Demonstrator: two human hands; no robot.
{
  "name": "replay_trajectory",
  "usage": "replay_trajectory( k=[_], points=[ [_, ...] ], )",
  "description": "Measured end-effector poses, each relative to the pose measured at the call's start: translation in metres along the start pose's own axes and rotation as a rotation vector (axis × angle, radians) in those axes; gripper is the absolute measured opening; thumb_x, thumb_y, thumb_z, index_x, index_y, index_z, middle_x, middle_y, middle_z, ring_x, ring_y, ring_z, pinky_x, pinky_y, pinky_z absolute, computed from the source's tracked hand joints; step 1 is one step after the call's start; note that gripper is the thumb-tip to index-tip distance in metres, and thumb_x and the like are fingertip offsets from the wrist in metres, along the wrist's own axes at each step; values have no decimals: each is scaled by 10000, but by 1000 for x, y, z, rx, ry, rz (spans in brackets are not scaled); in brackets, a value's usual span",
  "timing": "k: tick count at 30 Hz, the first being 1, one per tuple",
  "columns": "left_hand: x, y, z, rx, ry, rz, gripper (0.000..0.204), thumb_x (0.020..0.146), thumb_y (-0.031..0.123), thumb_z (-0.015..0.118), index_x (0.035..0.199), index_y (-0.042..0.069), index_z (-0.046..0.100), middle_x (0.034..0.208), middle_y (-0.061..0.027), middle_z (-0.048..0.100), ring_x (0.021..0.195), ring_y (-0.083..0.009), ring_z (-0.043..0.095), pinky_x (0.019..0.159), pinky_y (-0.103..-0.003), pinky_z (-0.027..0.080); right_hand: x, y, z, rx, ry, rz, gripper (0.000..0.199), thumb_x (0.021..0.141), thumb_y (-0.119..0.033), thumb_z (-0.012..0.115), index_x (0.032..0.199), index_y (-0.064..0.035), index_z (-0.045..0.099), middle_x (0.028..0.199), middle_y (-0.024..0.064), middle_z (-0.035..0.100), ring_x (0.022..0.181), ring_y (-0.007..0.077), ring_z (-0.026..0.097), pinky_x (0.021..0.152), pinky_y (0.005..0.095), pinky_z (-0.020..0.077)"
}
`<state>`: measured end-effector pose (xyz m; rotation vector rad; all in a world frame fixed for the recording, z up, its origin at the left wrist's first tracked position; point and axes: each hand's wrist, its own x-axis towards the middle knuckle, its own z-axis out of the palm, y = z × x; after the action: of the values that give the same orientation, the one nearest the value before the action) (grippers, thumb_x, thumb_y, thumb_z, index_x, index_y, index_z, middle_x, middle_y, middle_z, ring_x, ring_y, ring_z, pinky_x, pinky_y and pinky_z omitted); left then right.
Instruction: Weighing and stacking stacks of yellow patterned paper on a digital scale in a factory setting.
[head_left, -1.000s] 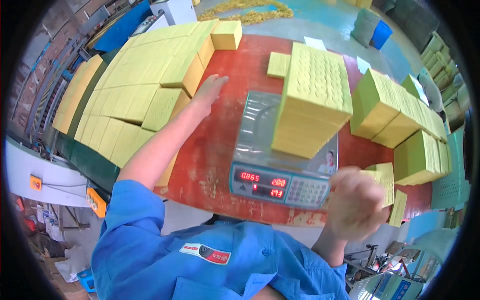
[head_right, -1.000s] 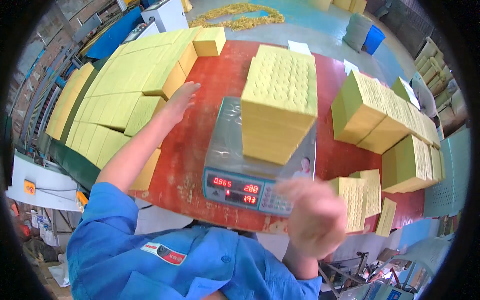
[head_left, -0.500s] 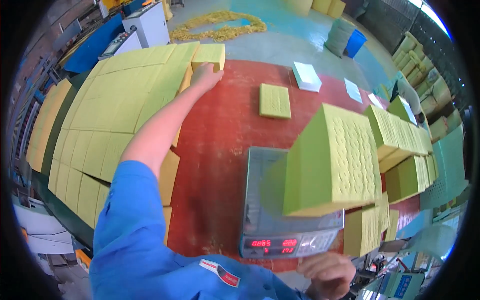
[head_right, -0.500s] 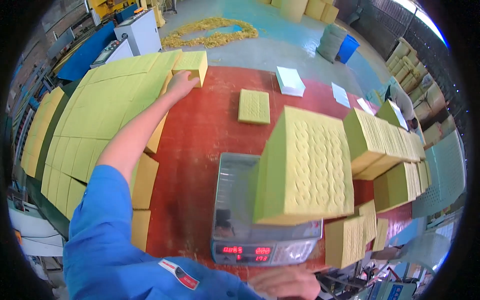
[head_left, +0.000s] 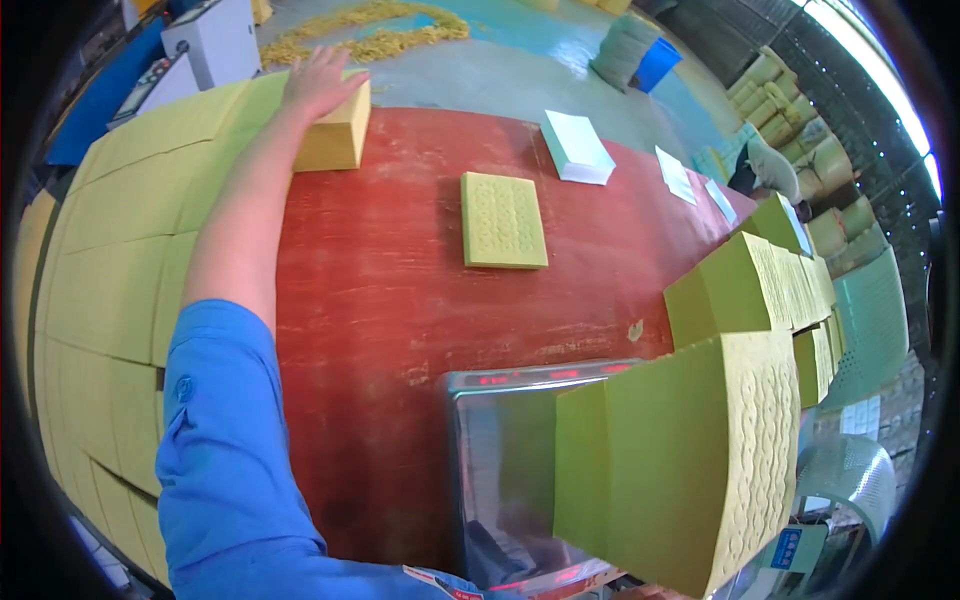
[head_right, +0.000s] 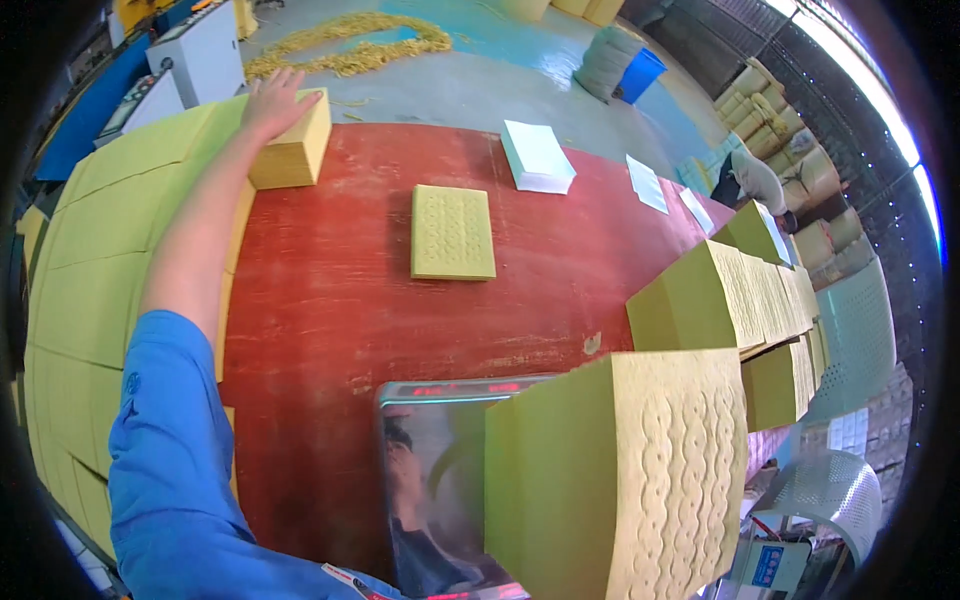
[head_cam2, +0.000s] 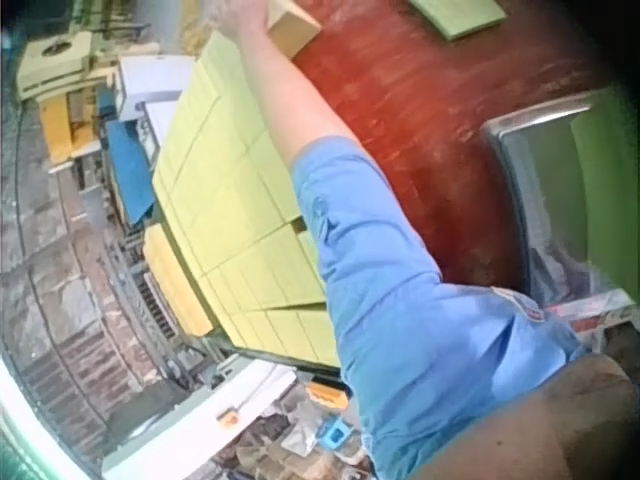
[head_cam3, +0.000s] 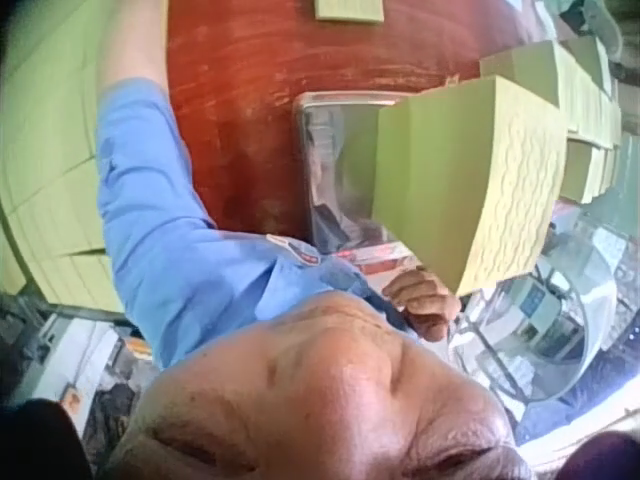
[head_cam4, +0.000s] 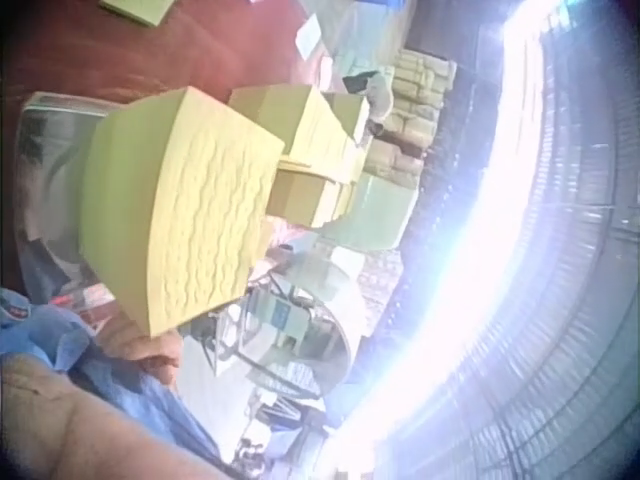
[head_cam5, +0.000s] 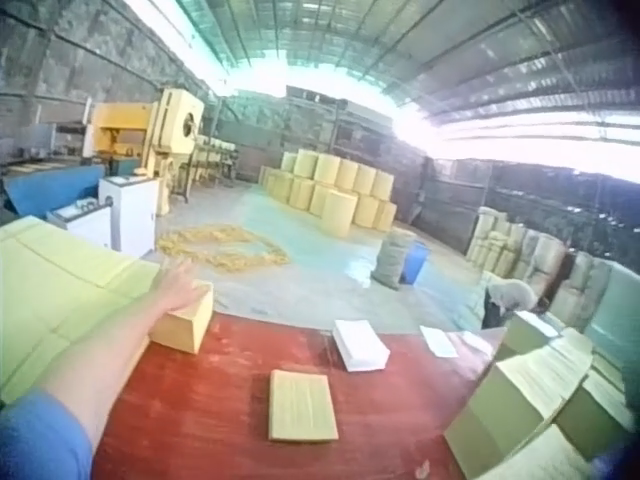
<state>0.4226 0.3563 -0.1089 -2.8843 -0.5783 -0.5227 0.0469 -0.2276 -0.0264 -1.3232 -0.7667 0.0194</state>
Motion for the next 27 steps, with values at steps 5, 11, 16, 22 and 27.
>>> replay_trajectory(
  k=[5,11,16,22,27],
  points=[
    [-1,23,16,-15,-214,32,798,944,684,307,1525,136,304,1585,-122,266,1479,-273,215,1190,-514,171,-1,19,-7,33,10,33,507,1007,-430,466,1016,55,613,787,204,657,653,336,653,563,404,556],
    [-41,51,2,-88,-290,25,853,933,720,249,1542,123,244,1601,-128,217,1495,-263,154,1205,-518,108,-12,5,5,183,-45,-3,509,1008,-432,463,1016,55,612,788,201,657,655,336,654,565,407,557],
    [-137,110,-43,-158,-229,89,788,968,658,261,1544,119,243,1600,-141,219,1490,-280,168,1198,-532,111,-21,-32,1,259,-208,-27,520,1004,-443,471,1073,56,601,837,204,663,690,339,660,581,424,557],
    [-286,118,-99,-139,-243,108,763,977,623,302,1525,94,283,1568,-158,281,1471,-305,215,1182,-537,161,-59,-48,6,445,-115,-155,452,1011,-418,482,899,3,601,712,160,658,536,284,656,445,350,547],
    [-408,127,-146,-18,-96,147,678,1005,553,299,1512,103,312,1553,-170,313,1452,-322,265,1166,-523,198,-71,-76,-36,652,-433,-284,521,1001,-400,530,971,107,648,890,258,672,768,382,686,611,414,589]
  ],
)
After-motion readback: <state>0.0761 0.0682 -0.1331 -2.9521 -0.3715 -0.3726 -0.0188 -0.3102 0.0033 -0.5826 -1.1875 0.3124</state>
